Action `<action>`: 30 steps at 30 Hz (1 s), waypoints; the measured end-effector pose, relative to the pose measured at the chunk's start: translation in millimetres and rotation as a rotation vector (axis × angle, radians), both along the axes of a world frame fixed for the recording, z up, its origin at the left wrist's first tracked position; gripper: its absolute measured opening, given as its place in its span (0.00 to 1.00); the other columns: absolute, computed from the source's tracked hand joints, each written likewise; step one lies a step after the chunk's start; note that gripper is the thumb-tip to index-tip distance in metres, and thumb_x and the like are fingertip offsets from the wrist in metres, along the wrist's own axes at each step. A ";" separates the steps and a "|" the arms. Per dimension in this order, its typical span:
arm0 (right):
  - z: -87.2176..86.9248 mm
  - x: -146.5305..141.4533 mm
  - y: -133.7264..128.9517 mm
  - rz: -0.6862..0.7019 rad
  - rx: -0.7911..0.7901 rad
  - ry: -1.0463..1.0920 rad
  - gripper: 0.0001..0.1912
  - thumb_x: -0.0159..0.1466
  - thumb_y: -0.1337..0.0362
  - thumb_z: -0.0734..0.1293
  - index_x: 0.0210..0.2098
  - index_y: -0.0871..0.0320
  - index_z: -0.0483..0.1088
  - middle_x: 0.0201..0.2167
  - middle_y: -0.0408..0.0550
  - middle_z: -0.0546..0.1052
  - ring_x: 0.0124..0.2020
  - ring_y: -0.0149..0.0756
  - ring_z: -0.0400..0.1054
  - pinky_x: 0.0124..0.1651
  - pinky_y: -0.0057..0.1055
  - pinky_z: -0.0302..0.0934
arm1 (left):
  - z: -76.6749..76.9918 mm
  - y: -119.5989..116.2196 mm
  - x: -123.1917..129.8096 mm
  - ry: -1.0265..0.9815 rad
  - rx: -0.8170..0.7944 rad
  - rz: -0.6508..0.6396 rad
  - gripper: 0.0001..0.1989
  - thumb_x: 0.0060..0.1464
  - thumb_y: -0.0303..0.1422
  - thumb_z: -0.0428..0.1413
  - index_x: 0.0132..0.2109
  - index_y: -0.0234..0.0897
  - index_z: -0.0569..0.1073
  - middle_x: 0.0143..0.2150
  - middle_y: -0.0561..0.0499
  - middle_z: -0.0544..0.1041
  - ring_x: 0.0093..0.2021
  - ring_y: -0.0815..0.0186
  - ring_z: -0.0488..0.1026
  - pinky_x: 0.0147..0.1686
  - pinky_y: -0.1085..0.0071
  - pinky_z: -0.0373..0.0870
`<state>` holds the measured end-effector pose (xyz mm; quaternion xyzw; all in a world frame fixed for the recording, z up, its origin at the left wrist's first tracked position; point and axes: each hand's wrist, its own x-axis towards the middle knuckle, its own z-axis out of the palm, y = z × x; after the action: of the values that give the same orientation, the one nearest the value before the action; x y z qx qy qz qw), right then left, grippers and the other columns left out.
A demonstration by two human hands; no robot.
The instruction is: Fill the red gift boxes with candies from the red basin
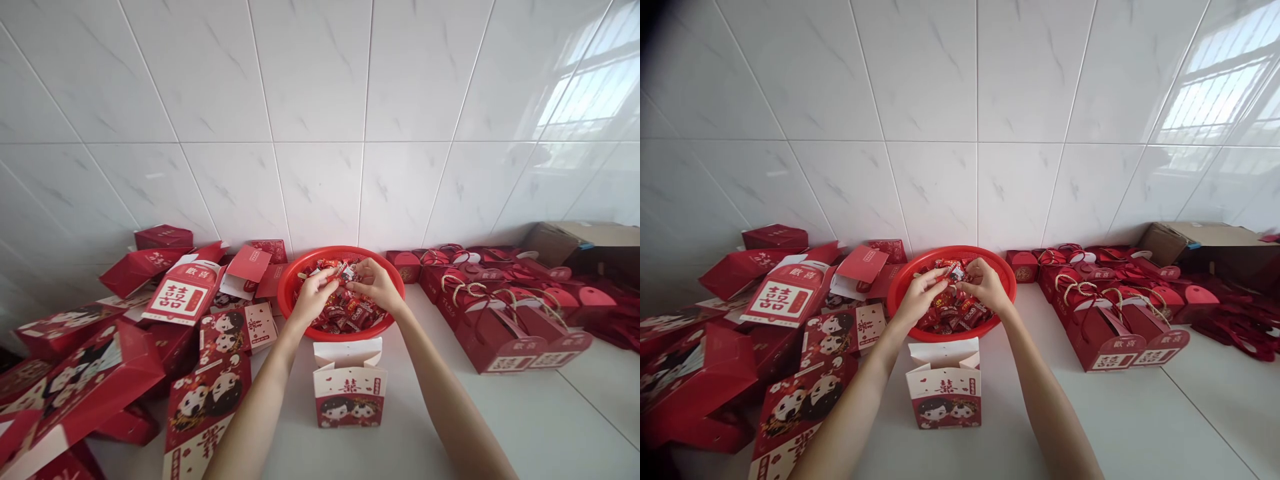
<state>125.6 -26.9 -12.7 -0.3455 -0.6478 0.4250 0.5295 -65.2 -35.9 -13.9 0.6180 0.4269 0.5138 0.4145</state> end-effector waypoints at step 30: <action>15.4 -5.3 -12.2 0.120 -0.398 0.222 0.18 0.49 0.55 0.78 0.33 0.57 0.74 0.30 0.45 0.78 0.30 0.36 0.75 0.27 0.27 0.69 | -4.6 2.0 2.1 0.653 -0.113 0.001 0.13 0.54 0.26 0.59 0.45 0.38 0.83 0.45 0.45 0.85 0.47 0.56 0.81 0.49 0.64 0.74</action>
<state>120.4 -39.1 2.6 -0.3552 -0.5086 0.6103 0.4927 -63.1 -34.0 -18.5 0.7260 0.5652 0.2643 0.2891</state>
